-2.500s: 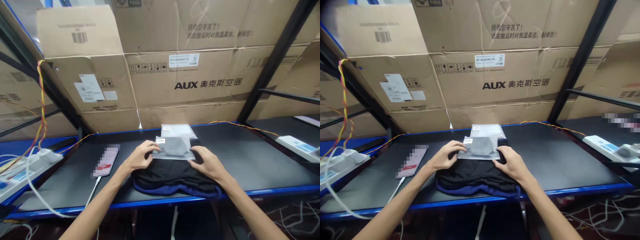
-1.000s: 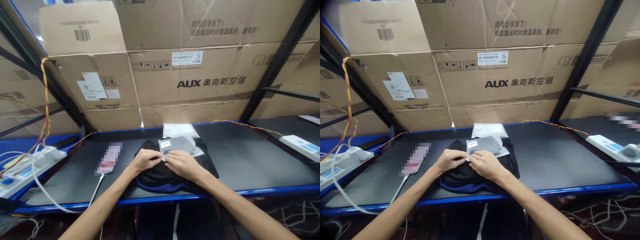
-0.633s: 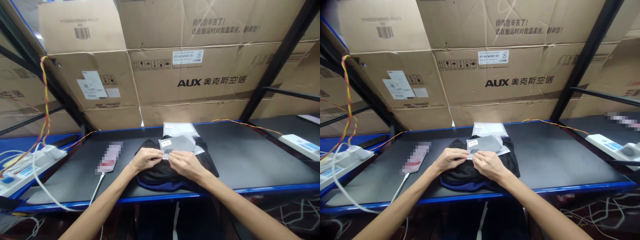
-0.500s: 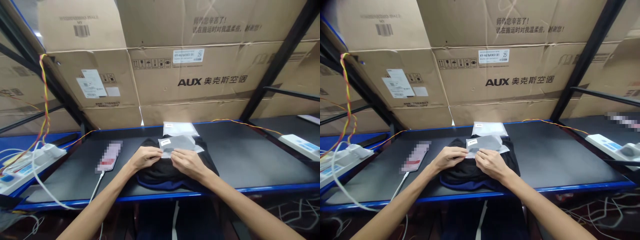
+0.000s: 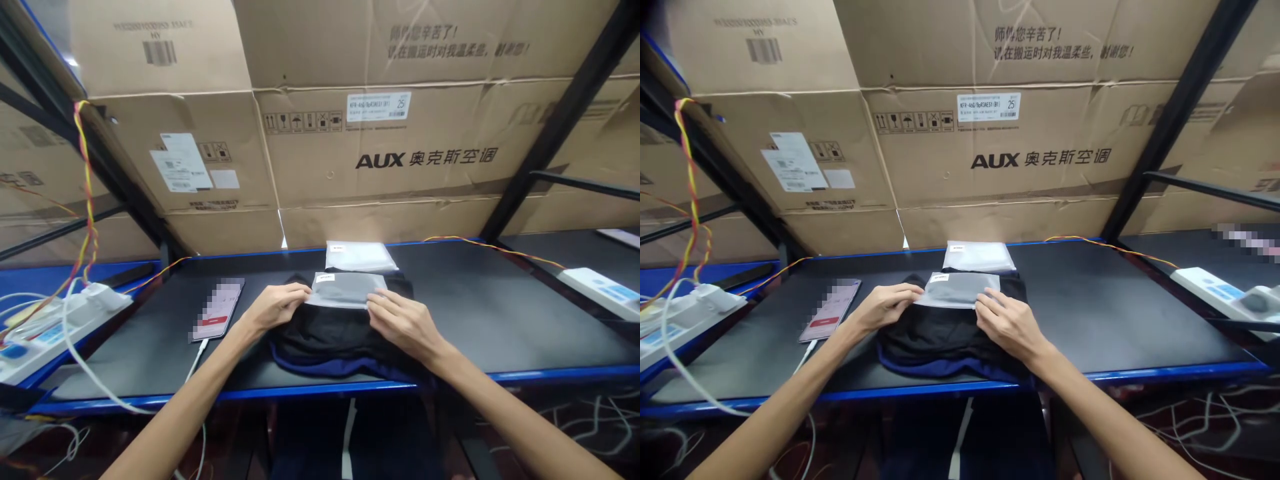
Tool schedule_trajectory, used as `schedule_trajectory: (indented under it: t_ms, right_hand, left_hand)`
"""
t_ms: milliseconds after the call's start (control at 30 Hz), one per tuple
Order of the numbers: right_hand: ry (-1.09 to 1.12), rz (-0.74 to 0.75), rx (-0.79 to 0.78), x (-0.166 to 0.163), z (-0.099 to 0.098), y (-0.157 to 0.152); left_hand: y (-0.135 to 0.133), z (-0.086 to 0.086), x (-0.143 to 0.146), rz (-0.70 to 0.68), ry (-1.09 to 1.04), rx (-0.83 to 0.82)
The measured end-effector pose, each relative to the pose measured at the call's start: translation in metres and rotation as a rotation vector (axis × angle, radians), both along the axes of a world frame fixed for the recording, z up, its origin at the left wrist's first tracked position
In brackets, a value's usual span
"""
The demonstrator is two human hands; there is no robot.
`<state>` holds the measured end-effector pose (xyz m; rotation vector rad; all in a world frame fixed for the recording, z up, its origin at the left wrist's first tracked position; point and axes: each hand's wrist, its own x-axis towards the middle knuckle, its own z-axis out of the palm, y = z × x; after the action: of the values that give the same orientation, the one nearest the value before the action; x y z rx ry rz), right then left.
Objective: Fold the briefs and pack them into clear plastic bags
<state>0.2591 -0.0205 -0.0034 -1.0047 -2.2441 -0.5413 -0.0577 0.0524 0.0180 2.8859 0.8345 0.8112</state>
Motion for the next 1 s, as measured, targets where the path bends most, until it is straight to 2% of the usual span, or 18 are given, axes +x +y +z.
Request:
schedule_trajectory:
  t_ms: [200, 367, 500, 567, 633, 667, 833, 1000]
  right_hand:
    - [0.036, -0.017, 0.115, 0.021, -0.002, -0.002]
    - [0.003, -0.013, 0.142, 0.022, -0.001, -0.003]
    - [0.022, -0.008, 0.122, 0.017, 0.0, -0.004]
    - [0.035, -0.012, 0.124, 0.015, -0.001, -0.004]
    - [0.04, -0.011, 0.12, 0.013, -0.002, -0.006]
    - [0.039, -0.009, 0.117, 0.013, -0.002, -0.006]
    - [0.05, 0.008, 0.107, 0.011, 0.0, -0.014]
    - [0.055, 0.059, 0.09, 0.007, 0.003, -0.018]
  left_hand:
    - [0.004, -0.005, -0.012, 0.106, 0.053, 0.02]
    - [0.003, 0.001, -0.009, 0.181, 0.053, 0.04]
    - [-0.015, 0.009, 0.008, 0.239, -0.087, 0.164]
    - [-0.031, 0.008, 0.021, 0.152, -0.125, 0.205]
    - [-0.046, 0.004, 0.035, -0.006, -0.053, 0.203]
    - [-0.052, 0.001, 0.041, -0.035, -0.024, 0.198]
    - [-0.059, -0.01, 0.06, 0.073, -0.08, 0.199]
    - [-0.051, 0.001, 0.072, 0.178, 0.001, 0.216]
